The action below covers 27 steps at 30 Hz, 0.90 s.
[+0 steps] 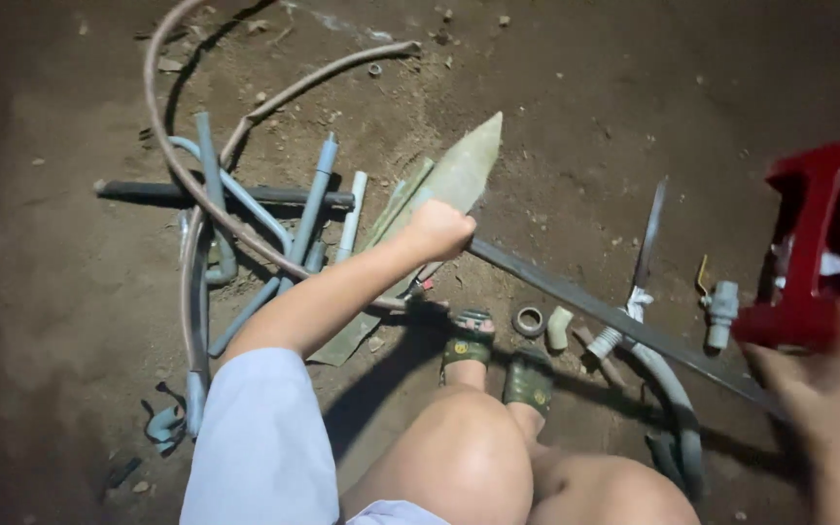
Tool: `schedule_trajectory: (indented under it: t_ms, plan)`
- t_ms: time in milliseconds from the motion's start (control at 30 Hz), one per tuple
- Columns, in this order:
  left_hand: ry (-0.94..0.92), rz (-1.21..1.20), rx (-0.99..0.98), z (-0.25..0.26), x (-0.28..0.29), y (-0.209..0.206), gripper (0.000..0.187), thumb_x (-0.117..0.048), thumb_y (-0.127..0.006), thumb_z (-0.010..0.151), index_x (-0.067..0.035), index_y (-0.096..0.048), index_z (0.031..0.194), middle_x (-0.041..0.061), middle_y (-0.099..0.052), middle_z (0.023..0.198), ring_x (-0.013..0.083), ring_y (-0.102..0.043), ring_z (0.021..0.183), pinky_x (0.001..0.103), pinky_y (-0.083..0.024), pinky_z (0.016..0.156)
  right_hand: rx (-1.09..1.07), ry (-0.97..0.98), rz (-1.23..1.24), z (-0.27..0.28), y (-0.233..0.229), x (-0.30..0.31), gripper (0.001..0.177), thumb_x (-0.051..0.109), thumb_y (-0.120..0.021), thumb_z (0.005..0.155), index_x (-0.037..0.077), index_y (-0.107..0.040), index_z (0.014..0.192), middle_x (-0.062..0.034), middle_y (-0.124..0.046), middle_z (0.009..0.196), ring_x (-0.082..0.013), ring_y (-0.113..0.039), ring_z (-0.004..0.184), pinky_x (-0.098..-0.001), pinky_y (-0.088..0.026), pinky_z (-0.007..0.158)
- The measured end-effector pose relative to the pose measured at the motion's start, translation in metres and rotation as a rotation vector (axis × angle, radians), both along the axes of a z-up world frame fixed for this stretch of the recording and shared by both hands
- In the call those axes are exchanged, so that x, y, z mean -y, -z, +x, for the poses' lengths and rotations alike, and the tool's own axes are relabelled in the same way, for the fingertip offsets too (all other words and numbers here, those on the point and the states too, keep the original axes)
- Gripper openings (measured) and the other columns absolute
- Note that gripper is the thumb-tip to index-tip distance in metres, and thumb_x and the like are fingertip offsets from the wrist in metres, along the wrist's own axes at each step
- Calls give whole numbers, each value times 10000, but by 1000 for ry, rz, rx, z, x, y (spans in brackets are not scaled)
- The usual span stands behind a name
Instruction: The person sits on the ground and repairs a flexible hose by wrapping it with black tape. They then pick up a metal pipe, insert the taped hose end into it, and secure the connection by wrapping the joint with additional tape.
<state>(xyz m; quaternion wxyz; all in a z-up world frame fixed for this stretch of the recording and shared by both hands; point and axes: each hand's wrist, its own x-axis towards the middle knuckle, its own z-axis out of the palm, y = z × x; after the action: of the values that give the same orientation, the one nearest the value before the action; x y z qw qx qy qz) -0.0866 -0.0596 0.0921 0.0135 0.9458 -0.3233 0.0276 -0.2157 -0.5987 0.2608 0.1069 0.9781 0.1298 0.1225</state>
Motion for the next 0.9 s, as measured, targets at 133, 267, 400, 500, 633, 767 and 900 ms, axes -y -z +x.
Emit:
schedule_trajectory:
  t_ms: [133,267,400,500,633,767,900]
  plan:
    - [30,-27,-172,-24,51,-35,147,-175,-673,847,-107,-748,741,133,-762,738,369,-731,635,511,-574,594,-178,-369,174,40,5,-176,1290,683,-932,461,50,-564,1523,-267,-605,1478,-435,-571,1370,-552,-523,1059]
    - [57,-45,-86,-49,72,-22,7,-245,-695,771,-246,-699,765,-26,-742,687,213,-791,709,433,-621,623,-943,-141,364,64,96,-210,1089,574,-910,723,202,-424,1623,-294,-732,1286,-528,-693,1219,-635,-554,1033]
    - [180,-144,-273,-37,54,-54,274,-426,-769,762,-168,-732,846,69,-766,740,300,-801,756,485,-635,670,-1018,48,467,63,148,-204,614,450,-919,729,163,-773,1252,-158,-823,1071,-357,-802,1009,-453,-632,796]
    - [352,-191,-366,-27,40,-90,545,-623,-793,823,-110,-721,992,132,-759,810,367,-790,794,533,-634,718,-1002,113,423,53,158,-194,608,368,-916,719,193,-788,1287,-109,-832,1103,-323,-809,1029,-436,-651,822]
    - [501,-328,-215,-12,30,-84,513,-602,-741,906,-135,-630,1087,108,-706,828,362,-774,766,520,-638,710,-998,155,491,55,172,-178,463,360,-896,689,261,-837,1138,-37,-824,945,-266,-801,901,-402,-609,750]
    - [479,-424,-134,-13,24,-55,504,-604,-724,934,-141,-600,1090,104,-665,766,361,-756,732,520,-631,672,-996,151,456,53,133,-198,540,370,-900,717,239,-813,1233,-77,-837,1050,-312,-806,1001,-433,-631,797]
    - [364,-479,-245,0,33,-52,483,-596,-795,844,-155,-670,995,103,-717,754,346,-771,768,472,-632,716,-939,170,366,64,101,-210,591,363,-828,791,190,-748,1350,-177,-823,1124,-397,-789,1068,-496,-637,891]
